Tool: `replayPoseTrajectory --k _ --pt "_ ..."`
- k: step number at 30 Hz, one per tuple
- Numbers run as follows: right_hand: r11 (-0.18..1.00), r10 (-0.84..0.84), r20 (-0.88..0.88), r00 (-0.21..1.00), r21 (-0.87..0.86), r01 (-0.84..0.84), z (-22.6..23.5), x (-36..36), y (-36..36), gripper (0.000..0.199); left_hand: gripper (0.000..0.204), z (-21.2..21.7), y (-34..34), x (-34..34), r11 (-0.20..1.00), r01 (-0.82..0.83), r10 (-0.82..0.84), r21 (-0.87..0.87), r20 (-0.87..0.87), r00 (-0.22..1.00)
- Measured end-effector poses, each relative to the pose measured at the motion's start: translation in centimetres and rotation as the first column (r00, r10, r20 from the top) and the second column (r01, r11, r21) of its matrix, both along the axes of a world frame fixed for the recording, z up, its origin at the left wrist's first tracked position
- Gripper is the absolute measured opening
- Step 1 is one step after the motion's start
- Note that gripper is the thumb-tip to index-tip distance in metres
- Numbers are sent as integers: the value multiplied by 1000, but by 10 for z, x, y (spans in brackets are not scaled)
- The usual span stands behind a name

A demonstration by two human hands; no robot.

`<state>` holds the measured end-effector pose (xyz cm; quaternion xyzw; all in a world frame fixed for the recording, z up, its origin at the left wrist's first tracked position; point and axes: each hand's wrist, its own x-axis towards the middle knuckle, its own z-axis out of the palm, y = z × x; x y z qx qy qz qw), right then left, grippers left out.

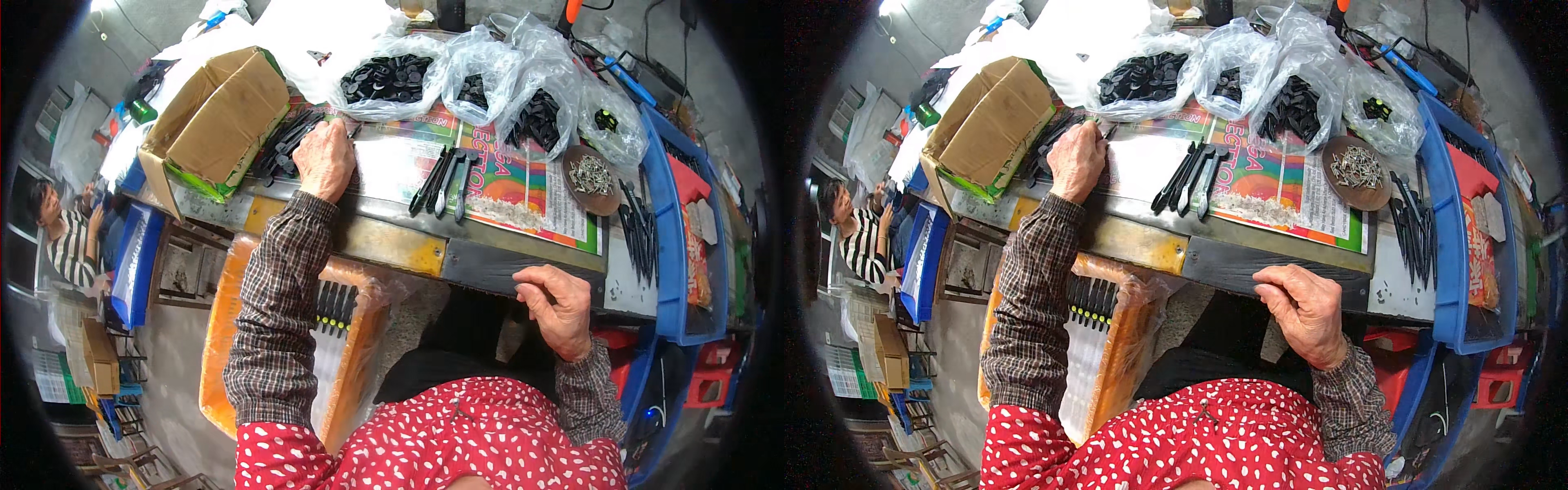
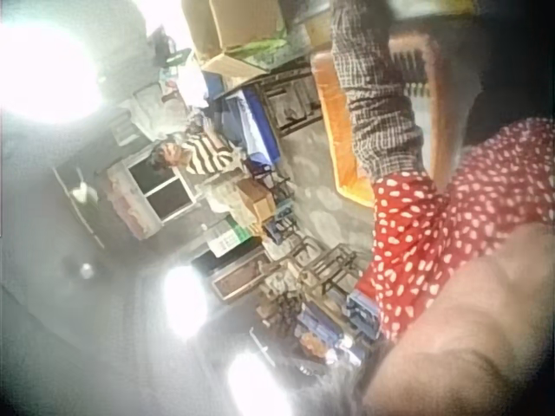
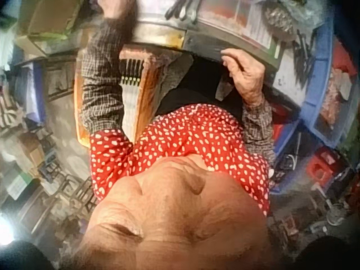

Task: The person assembles small black plastic components by hand at a workshop table, taking parts from yellow bins and arranging them.

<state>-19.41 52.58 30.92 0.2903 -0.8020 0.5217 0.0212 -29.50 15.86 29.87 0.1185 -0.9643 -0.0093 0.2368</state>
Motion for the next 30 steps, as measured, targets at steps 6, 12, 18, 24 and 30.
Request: replayPoseTrajectory --k 6,12,18,24,30 --pt "1000 10 39 999 23 -11 4 0 3 10 15 2 8 17 994 77 -71 82 -81 994" --pt "997 58 79 995 55 -63 19 -8 10 10 11 15 29 48 813 355 -247 462 -278 928" --pt "992 -51 -10 999 114 52 28 -31 26 10 17 26 68 81 196 461 -323 866 -387 864" --pt "944 -84 -307 948 280 174 39 -76 36 10 19 24 92 107 -12 359 -327 933 -343 881" --pt "895 -46 -432 900 382 229 40 -128 29 11 16 17 105 118 -76 318 -319 945 -325 890"
